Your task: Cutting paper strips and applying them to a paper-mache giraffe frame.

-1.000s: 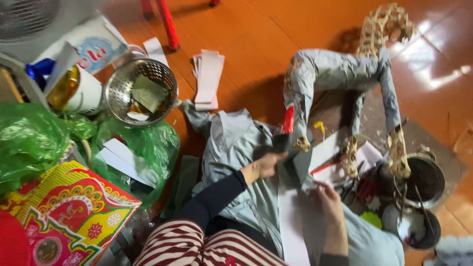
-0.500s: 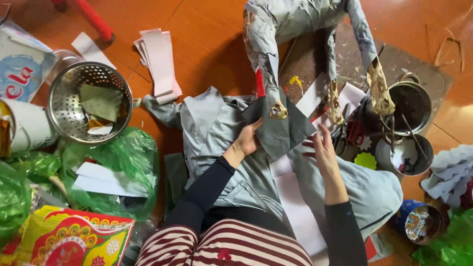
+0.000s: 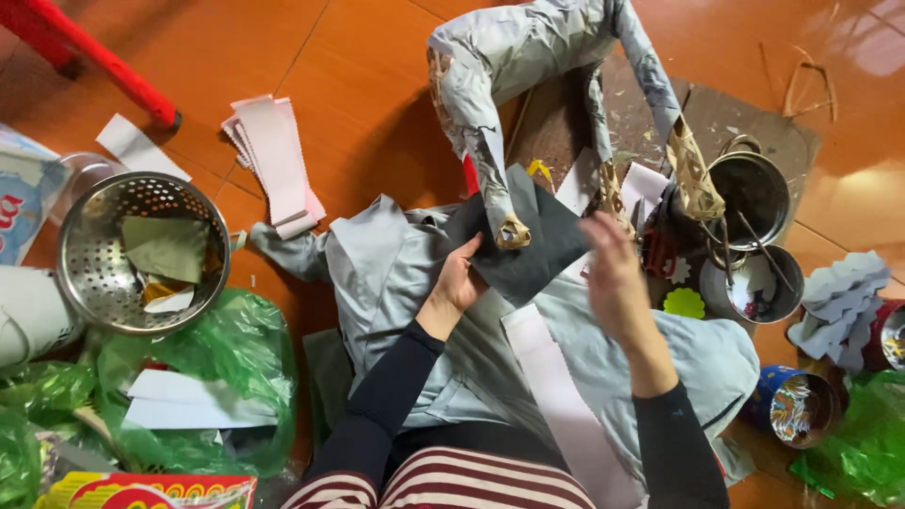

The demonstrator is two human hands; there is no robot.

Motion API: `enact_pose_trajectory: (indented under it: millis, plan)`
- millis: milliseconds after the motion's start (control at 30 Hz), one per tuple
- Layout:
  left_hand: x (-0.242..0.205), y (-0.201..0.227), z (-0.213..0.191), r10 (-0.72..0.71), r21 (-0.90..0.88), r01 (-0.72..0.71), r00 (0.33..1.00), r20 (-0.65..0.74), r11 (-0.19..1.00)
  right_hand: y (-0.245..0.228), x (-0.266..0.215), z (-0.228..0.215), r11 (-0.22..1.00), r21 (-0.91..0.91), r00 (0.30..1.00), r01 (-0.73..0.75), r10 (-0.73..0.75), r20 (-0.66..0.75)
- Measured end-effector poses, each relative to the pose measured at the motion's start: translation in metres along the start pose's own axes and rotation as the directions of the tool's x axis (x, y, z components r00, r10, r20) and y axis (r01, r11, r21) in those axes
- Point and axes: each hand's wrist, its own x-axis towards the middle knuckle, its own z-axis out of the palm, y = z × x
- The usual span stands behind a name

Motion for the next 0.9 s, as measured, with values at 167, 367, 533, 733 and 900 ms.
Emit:
enact_pose_trajectory:
  millis: [167, 367, 533, 733, 900]
  plan:
    - [0.007, 0.000, -0.021, 0.013, 0.053, -0.015, 1.000, 0.027, 0.999, 0.007, -0.022, 0.046, -0.258, -0.549, 0.502, 0.795, -0.229, 0.834]
    - [-0.040, -0.012, 0.073, -0.033, 0.190, -0.020, 0.962, 0.271, 0.982, 0.010, 0.019, 0.064, 0.150, -0.609, 0.620, 0.779, -0.332, 0.711]
    - [-0.032, -0.017, 0.047, 0.057, 0.493, -0.200, 0.955, 0.291, 0.847, 0.010, 0.036, 0.088, 0.020, -0.766, 0.740, 0.643, -0.274, 0.614]
    - [-0.015, -0.033, 0.020, 0.257, 0.608, -0.315, 0.949, 0.184, 0.728, 0.012, 0.047, 0.096, -0.012, -0.736, 0.700, 0.677, -0.301, 0.648]
    - [-0.005, -0.034, 0.027, 0.328, 0.472, -0.305, 0.944, 0.035, 0.827, 0.019, 0.057, 0.090, 0.009, -0.752, 0.731, 0.659, -0.247, 0.637]
